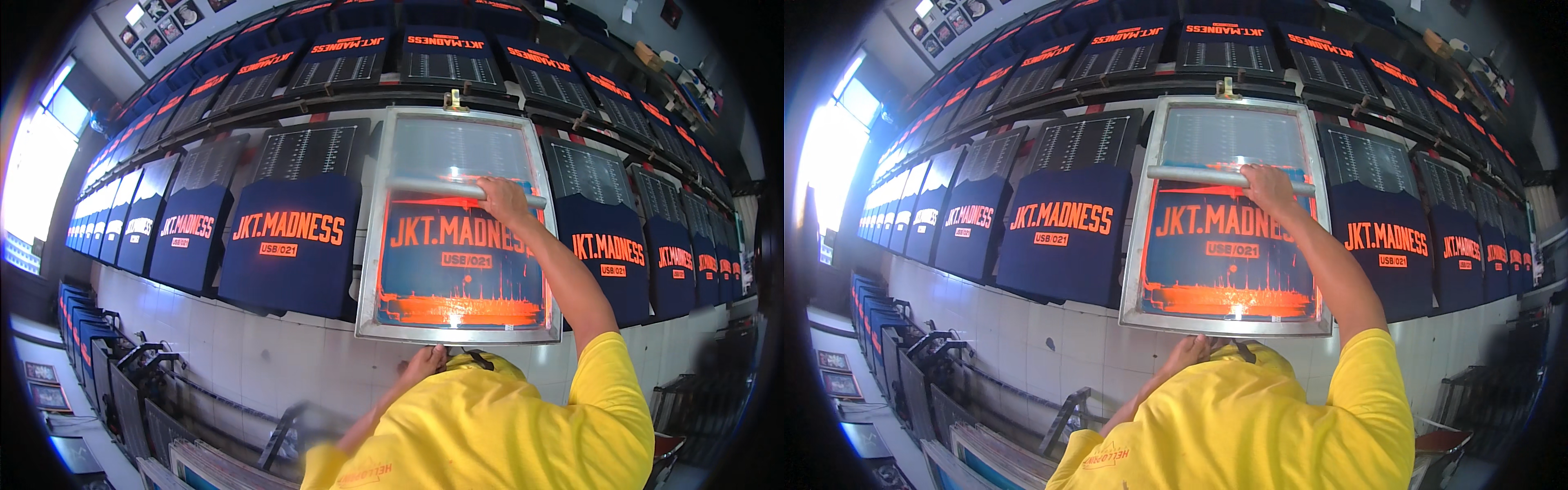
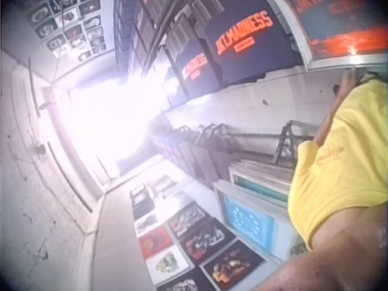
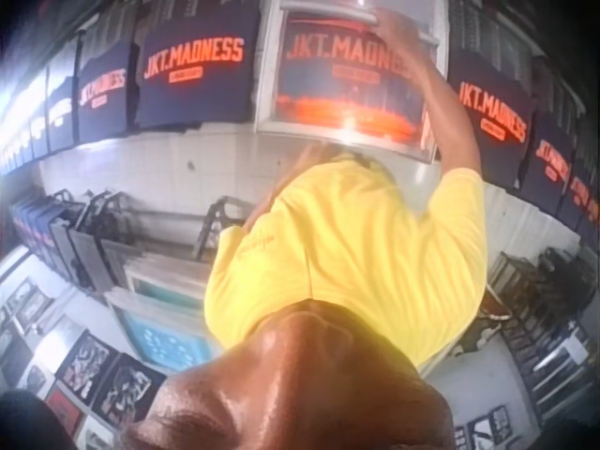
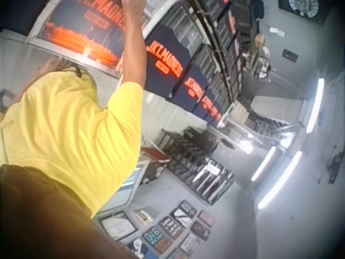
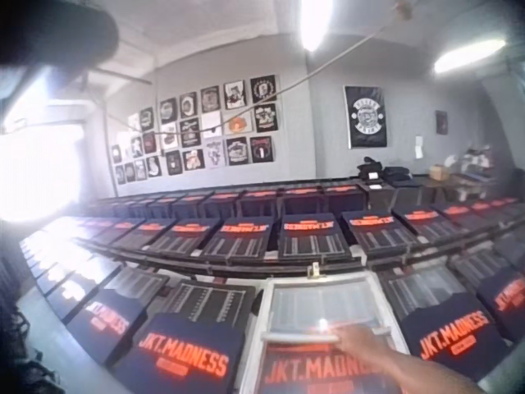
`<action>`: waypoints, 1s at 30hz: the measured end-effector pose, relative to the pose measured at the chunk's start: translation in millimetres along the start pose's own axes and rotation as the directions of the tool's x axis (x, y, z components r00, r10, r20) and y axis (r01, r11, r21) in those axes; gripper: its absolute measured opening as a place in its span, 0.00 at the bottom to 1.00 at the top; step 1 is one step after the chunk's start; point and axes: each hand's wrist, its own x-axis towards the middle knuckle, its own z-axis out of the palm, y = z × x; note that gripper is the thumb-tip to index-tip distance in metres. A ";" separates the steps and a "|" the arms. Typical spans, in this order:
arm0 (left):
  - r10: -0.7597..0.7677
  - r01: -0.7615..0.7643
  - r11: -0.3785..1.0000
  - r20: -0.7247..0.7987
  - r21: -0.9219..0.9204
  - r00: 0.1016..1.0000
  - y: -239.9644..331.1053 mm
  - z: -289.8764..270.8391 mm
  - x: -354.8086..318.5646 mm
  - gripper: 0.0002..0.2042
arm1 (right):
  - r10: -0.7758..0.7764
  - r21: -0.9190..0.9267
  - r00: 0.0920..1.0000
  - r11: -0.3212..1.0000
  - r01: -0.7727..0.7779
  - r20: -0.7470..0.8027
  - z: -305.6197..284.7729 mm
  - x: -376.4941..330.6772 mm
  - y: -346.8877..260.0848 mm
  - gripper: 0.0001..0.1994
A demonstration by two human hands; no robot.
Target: The person performs screen printing on shirts by lowering a screen frame onto each garment, applying orange ink with a squeegee, and lifting the frame to move to the next shirt in a production line.
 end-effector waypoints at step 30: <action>-0.019 0.024 0.996 0.062 -0.083 0.998 2.5 -7.7 -1.2 0.27 | -0.064 0.047 0.995 0.997 0.061 0.075 -47.4 -139.3 -52.7 0.11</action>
